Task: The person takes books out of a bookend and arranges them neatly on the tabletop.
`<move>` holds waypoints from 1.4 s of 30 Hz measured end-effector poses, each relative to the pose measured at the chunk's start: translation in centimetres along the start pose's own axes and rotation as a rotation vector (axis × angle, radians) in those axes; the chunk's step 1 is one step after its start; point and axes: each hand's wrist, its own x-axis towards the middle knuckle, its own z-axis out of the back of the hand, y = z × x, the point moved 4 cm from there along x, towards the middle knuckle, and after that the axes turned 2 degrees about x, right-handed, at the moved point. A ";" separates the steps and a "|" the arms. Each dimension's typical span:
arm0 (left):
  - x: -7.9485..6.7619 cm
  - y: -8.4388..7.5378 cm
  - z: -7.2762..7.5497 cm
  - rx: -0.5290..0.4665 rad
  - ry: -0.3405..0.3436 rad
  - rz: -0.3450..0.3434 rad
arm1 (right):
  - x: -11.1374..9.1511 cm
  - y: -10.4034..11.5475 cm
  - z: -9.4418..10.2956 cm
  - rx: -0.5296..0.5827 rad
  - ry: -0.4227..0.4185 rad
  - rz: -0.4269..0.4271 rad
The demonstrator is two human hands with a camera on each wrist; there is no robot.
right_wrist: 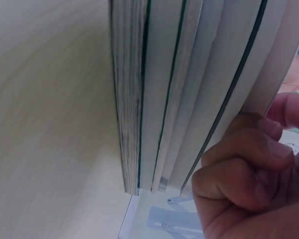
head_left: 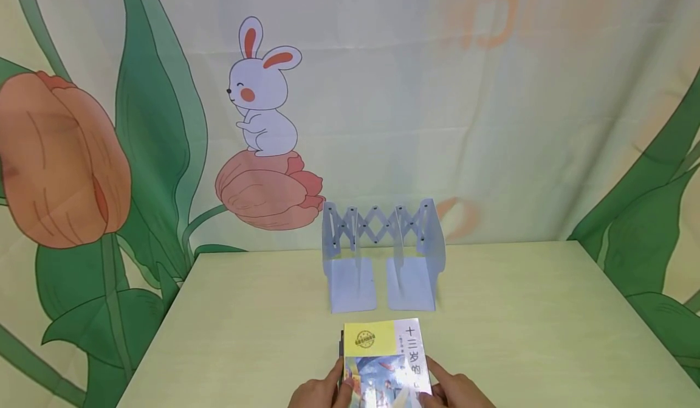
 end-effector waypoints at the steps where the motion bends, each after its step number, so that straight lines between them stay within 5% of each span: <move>1: 0.0 -0.1 0.0 0.026 -0.006 0.001 | 0.0 0.0 0.0 -0.001 0.003 -0.006; 9: -0.2 -0.2 0.3 0.089 -0.070 -0.014 | -0.1 0.0 0.0 -0.010 0.007 -0.016; 21: -0.5 -0.1 0.4 0.047 -0.069 0.003 | -0.2 0.3 -0.3 -0.033 -0.011 -0.114; 31: -0.5 -0.2 0.5 0.007 -0.022 0.060 | -0.4 0.6 0.0 -0.083 -0.050 -0.106; 35: -0.8 -0.5 0.8 0.046 -0.104 0.057 | -0.6 0.6 0.3 -0.135 -0.084 -0.096; 42: -1.1 -1.1 1.4 0.280 -0.326 -0.090 | -0.7 1.2 1.5 -0.249 -0.158 -0.092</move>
